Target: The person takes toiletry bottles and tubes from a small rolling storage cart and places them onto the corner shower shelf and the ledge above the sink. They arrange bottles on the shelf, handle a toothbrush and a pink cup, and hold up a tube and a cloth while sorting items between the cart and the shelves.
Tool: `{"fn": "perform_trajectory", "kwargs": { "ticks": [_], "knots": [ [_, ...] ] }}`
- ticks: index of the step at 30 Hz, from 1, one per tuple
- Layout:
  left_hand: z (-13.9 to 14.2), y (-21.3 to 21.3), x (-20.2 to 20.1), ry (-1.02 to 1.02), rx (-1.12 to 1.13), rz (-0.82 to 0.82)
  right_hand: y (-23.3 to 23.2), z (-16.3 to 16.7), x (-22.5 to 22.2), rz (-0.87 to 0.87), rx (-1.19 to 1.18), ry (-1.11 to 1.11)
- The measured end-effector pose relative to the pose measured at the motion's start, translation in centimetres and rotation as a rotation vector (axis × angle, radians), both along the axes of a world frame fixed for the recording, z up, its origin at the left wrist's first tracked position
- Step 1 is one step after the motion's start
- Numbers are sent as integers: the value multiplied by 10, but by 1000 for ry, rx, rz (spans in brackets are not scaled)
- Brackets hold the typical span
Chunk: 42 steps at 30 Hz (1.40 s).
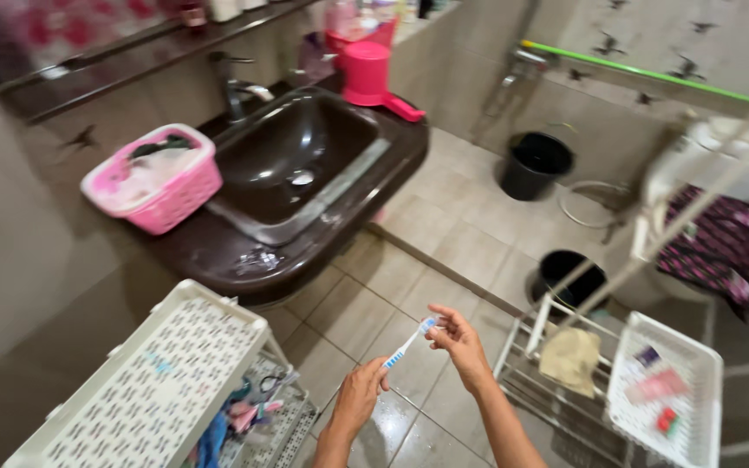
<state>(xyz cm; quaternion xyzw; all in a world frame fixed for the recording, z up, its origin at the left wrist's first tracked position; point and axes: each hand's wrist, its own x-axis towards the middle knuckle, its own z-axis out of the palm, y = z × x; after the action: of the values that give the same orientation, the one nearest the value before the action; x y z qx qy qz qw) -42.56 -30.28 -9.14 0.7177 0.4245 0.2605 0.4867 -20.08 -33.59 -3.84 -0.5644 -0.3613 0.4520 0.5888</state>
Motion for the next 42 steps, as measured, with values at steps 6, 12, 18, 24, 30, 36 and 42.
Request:
{"fn": "perform_trajectory", "kwargs": {
  "ticks": [6,12,18,24,30,36,42],
  "knots": [
    [3,-9,65,73,25,23,-51,-2,66,-52,-5,55],
    [5,-18,133,55,246,-77,-107,1,124,-149,-93,105],
    [3,-42,223,-3,182,-252,-170,8,193,-155,-179,131],
    [-1,-80,319,-87,139,-339,-240,-2,260,-409,-185,313],
    [-29,-119,402,-143,135,-420,-306,-31,309,-738,-133,536],
    [-70,-152,468,-112,31,-541,-338,-60,347,-1001,-151,668],
    [-109,-176,515,-22,-101,-603,-342,-95,384,-1144,-172,691]
  ]
}}
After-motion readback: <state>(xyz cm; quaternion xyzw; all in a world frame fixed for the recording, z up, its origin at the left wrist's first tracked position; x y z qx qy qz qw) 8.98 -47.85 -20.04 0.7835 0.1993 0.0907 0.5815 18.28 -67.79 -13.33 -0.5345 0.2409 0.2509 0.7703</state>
